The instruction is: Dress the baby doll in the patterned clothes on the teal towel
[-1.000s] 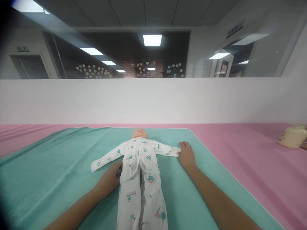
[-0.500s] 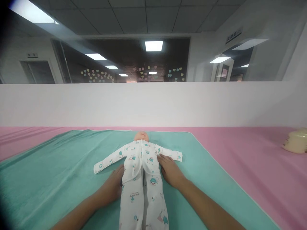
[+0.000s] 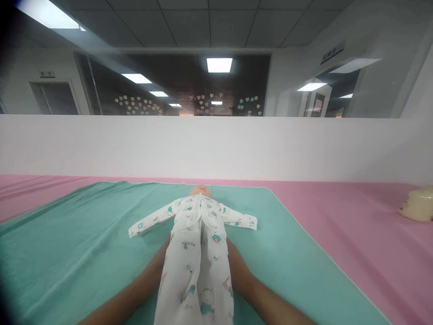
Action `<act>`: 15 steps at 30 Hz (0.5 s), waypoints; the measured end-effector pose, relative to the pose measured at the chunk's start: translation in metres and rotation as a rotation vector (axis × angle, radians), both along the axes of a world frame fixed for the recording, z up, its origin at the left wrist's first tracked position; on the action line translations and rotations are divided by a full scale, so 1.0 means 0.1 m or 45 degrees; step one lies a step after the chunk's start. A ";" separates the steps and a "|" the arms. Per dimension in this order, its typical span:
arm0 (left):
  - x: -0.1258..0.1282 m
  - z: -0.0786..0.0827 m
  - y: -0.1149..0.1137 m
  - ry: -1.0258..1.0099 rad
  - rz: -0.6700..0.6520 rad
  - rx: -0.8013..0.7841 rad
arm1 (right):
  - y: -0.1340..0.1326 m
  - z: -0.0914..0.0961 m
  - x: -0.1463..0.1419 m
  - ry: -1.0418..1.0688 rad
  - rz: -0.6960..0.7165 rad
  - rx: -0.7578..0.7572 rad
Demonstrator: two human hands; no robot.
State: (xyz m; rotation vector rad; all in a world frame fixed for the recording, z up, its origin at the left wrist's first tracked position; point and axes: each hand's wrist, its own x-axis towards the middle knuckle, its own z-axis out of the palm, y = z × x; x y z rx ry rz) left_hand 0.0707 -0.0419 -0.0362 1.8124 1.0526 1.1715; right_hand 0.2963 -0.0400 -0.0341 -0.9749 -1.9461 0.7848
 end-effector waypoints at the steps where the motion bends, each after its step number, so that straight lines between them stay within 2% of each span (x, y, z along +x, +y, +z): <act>1: 0.03 0.01 -0.02 -0.066 -0.017 -0.049 | 0.03 -0.01 -0.01 0.060 -0.038 -0.022; 4: 0.10 0.02 -0.05 -0.166 -0.097 -0.166 | 0.12 -0.08 0.02 0.192 -0.143 -0.101; 6: 0.13 0.01 -0.05 -0.194 -0.137 -0.175 | 0.16 -0.14 0.04 0.253 -0.172 -0.172; 10: 0.15 -0.03 -0.03 -0.220 -0.122 -0.184 | 0.17 -0.21 0.05 0.296 -0.211 -0.308; 12: 0.15 -0.02 -0.03 -0.232 -0.105 -0.191 | 0.15 -0.20 0.06 0.281 -0.193 -0.293; 15: 0.14 0.04 -0.06 -0.261 -0.097 -0.228 | 0.14 -0.12 0.12 0.168 -0.101 -0.134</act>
